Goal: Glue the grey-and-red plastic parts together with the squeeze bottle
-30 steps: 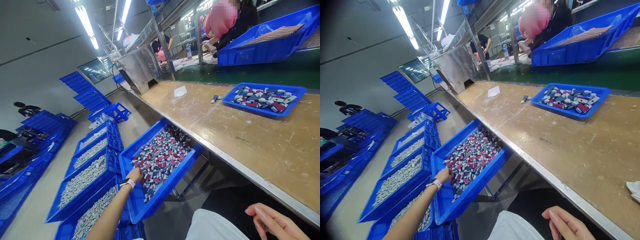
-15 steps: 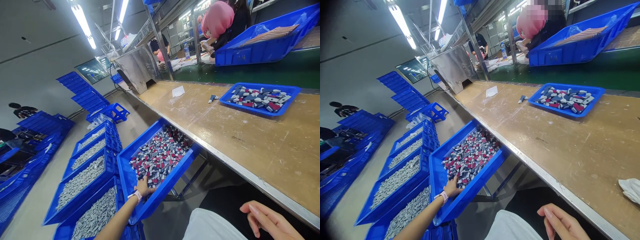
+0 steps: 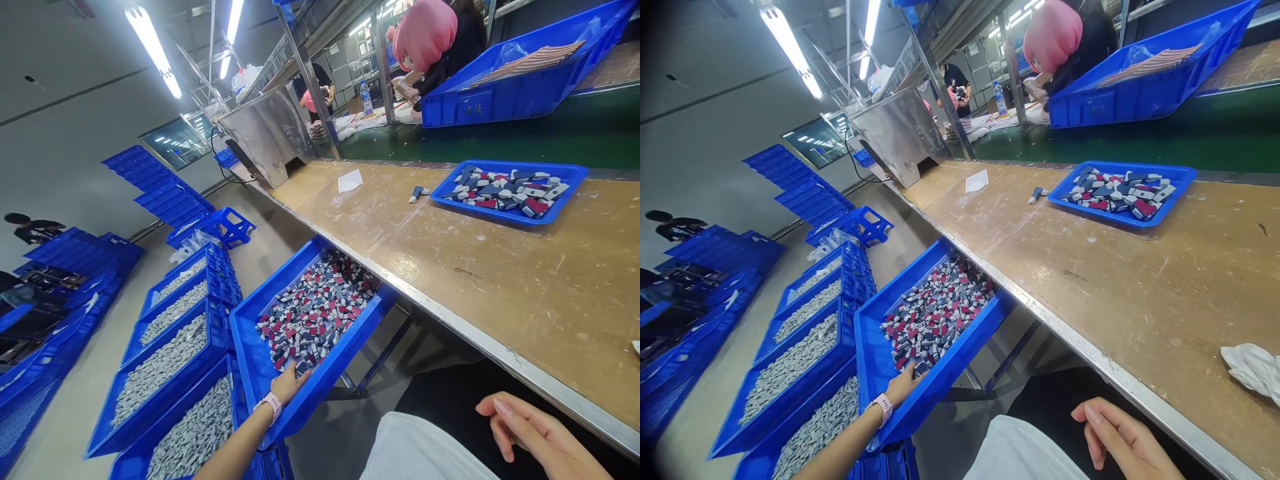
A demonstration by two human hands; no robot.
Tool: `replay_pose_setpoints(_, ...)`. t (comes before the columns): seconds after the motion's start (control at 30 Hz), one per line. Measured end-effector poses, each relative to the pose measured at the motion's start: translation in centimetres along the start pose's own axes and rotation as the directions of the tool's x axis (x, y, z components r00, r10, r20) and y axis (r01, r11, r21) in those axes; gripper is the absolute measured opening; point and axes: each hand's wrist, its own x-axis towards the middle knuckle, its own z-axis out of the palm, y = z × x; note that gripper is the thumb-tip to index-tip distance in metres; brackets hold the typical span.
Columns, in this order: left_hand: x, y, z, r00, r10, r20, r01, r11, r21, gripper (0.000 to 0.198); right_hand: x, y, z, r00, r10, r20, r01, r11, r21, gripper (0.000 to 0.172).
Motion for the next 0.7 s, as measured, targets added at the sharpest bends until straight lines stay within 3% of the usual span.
replay_pose_setpoints(0.23, -1.5, 1.0, -1.7, 1.0, -0.015, -0.023, 0.011, 0.988, -0.152, 0.038, 0.1, -0.3, 0.1, 1.0, -0.017, 0.002, 0.017, 1.0, 0.0, 0.055)
replay_pose_setpoints(0.33, -2.7, 1.1, -4.1, 0.998, -0.013, -0.055, -0.004, 0.953, -0.304, 0.037, 0.2, -0.3, -0.3, 1.0, -0.023, 0.014, 0.023, 1.0, -0.001, 0.056)
replay_pose_setpoints(0.4, -3.6, 1.2, -6.4, 0.996, 0.047, -0.078, -0.076, 0.895, -0.44, 0.036, 0.4, -0.5, -0.5, 0.999, -0.015, 0.052, 0.015, 1.0, 0.001, 0.056)
replay_pose_setpoints(0.5, -5.8, 2.5, -9.9, 0.97, 0.2, -0.14, -0.242, 0.715, -0.656, 0.037, 0.5, -1.3, 0.1, 0.997, -0.034, 0.068, 0.035, 0.999, -0.014, 0.056)
replay_pose_setpoints(0.57, -8.1, 5.0, -11.3, 0.924, 0.332, -0.192, -0.35, 0.524, -0.776, 0.041, 0.3, -2.6, 1.3, 0.997, -0.081, -0.003, 0.081, 0.996, -0.034, 0.053)
replay_pose_setpoints(0.63, -11.0, 8.8, -11.4, 0.839, 0.494, -0.227, -0.403, 0.285, -0.87, 0.05, -0.2, -4.4, 3.1, 0.982, -0.157, -0.102, 0.154, 0.987, -0.038, 0.049)
replay_pose_setpoints(0.7, -14.3, 13.5, -10.6, 0.702, 0.672, -0.236, -0.364, 0.053, -0.93, 0.054, -0.9, -6.5, 5.0, 0.95, -0.279, -0.142, 0.276, 0.96, -0.037, 0.042)
